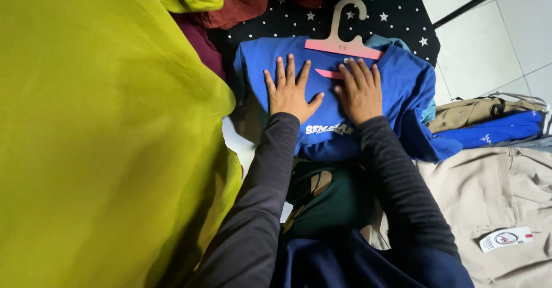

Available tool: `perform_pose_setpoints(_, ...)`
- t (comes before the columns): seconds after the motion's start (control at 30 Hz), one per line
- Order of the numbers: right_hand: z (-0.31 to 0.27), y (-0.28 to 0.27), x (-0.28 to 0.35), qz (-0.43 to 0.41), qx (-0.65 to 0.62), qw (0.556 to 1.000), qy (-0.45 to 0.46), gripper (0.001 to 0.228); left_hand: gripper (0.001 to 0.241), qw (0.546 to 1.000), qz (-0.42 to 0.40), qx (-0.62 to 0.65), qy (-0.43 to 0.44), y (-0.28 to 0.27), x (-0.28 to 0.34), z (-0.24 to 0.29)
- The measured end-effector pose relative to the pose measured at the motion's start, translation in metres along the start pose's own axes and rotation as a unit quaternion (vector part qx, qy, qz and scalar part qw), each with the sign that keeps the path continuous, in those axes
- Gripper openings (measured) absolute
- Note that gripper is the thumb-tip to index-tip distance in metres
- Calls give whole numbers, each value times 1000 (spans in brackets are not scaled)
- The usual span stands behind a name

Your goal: The person folds a lime green t-shirt and a blue t-shirt on their lap. They smooth the fabric with their hands, fold the sleeves, and then hang the shirts on hangers.

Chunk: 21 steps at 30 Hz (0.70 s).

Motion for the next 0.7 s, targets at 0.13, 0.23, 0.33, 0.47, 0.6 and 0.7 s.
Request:
perform_pose_setpoints(0.13, 25, -12, 25, -91, -5, 996, 16, 77, 91, 1000, -5, -8, -1, -1, -1, 1)
perform_pose_setpoints(0.23, 43, -13, 34, -116, -4, 991, 59, 91, 92, 1000, -8, -4, -3, -2, 0, 2)
perform_pose_setpoints(0.33, 50, -7, 36, -126, -3, 989, 78, 98, 91, 1000, -2, -18, -2, -4, 0, 2)
perform_pose_setpoints(0.47, 54, -11, 38, -125, -2, 987, 106, 98, 91, 1000, -10, -14, -3, -4, 0, 2)
perform_pose_setpoints(0.6, 65, -13, 36, -140, -5, 984, 111, 87, 92, 1000, -20, -14, -6, -3, -1, 1)
perform_pose_setpoints(0.7, 88, -24, 32, -95, 23, 991, 94, 72, 92, 999, -32, -17, -9, -1, -1, 2)
Point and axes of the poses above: each hand's wrist, its own x-axis away from the middle knuckle, its own y-axis out of the palm, z = x × y, the point moved 4 cm from there along -x, towards the middle knuckle, and after that the axes turned 8 degrees about y, right-handed, at the moved point
